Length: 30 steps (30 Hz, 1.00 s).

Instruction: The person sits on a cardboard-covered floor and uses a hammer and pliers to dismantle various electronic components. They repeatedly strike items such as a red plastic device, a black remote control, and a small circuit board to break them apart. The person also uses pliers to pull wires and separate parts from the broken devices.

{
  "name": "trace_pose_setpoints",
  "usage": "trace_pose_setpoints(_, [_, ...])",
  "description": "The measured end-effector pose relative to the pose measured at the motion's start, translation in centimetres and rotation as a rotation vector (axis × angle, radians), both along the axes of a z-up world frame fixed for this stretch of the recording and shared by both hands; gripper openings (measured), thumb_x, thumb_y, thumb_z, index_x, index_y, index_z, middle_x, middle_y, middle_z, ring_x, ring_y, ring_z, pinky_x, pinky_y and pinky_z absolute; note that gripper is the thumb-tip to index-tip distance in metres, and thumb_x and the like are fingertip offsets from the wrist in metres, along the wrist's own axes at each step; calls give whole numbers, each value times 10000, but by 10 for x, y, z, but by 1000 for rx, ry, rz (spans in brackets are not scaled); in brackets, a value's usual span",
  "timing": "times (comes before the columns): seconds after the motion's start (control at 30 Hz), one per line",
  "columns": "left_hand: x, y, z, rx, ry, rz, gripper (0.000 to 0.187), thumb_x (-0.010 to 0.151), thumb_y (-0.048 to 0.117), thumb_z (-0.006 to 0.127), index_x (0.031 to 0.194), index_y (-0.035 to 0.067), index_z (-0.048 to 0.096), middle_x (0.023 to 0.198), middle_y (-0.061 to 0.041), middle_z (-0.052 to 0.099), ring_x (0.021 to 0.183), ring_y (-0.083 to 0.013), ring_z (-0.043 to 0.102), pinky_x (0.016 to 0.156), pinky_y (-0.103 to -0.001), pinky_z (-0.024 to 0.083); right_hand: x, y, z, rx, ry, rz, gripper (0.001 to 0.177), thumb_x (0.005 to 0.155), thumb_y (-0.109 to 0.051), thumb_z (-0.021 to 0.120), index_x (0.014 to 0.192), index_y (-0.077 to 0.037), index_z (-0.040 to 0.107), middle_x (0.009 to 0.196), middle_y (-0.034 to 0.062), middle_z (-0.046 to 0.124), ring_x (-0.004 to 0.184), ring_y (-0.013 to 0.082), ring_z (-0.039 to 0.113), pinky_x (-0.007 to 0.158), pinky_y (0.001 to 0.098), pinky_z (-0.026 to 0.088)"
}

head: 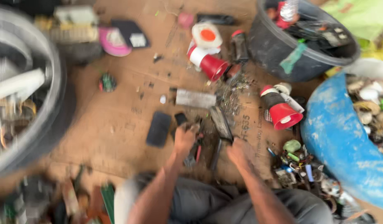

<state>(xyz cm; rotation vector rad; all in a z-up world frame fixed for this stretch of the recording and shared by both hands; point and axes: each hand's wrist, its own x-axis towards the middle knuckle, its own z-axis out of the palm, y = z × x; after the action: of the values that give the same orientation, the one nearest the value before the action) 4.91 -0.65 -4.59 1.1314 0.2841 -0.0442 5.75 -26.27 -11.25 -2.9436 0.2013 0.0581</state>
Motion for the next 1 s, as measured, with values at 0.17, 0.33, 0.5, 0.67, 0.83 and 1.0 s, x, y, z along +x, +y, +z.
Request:
trace_pose_setpoints(0.17, [-15, -14, -31, -196, 264, -84, 333, 842, 173, 780, 1122, 274, 631, 928, 38, 757, 829, -96, 717, 655, -307, 549, -47, 30, -58, -194, 113, 201, 368, 833, -417, 712, 988, -84, 741, 860, 176, 722, 814, 358, 696, 712, 502, 546])
trace_pose_setpoints(0.33, [-6, -55, -128, 214, -121, -203, 345, 908, 93, 856, 890, -127, 591, 838, -120, 624, 733, -230, 537, 649, -403, 473, -86, 65, -14, 204, -51, 202, 317, 812, -277, 738, 1067, -88, 738, 882, 191, 737, 823, 362, 721, 716, 497, 567])
trace_pose_setpoints(0.5, [-16, -44, -59, -143, -93, -161, 320, 842, 172, 762, 1088, 14, 631, 898, -61, 705, 766, -181, 684, 731, -358, 595, -75, 67, 44, 1438, 267, -8, 341, 826, -183, 715, 1141, -60, 677, 955, 181, 767, 846, 323, 758, 736, 445, 620])
trace_pose_setpoints(0.67, [-34, -25, 5, 3, 80, -417, 506, 1002, 473, 594, 1227, 26, 671, 906, -137, 642, 712, -238, 552, 636, -422, 452, -75, 70, 60, 1938, 484, 51, 380, 918, -201, 737, 1178, 42, 604, 949, 196, 744, 784, 314, 754, 672, 426, 635])
trace_pose_setpoints(0.83, [-25, -28, -13, 170, -231, -394, 646, 1061, 592, 462, 1370, 38, 580, 1240, -54, 654, 1154, -106, 587, 993, -298, 457, -74, 62, 113, 1456, 465, -301, 384, 872, -197, 808, 1159, -79, 583, 918, 182, 795, 617, 202, 621, 555, 340, 527])
trace_pose_setpoints(1.0, [6, -8, -39, 32, -50, 90, 557, 1045, 496, 578, 1151, -49, 631, 938, -95, 635, 829, -173, 578, 710, -347, 485, -85, -40, 187, 1374, -385, -49, 300, 888, -265, 727, 1046, -10, 720, 832, 126, 745, 659, 181, 674, 548, 286, 518])
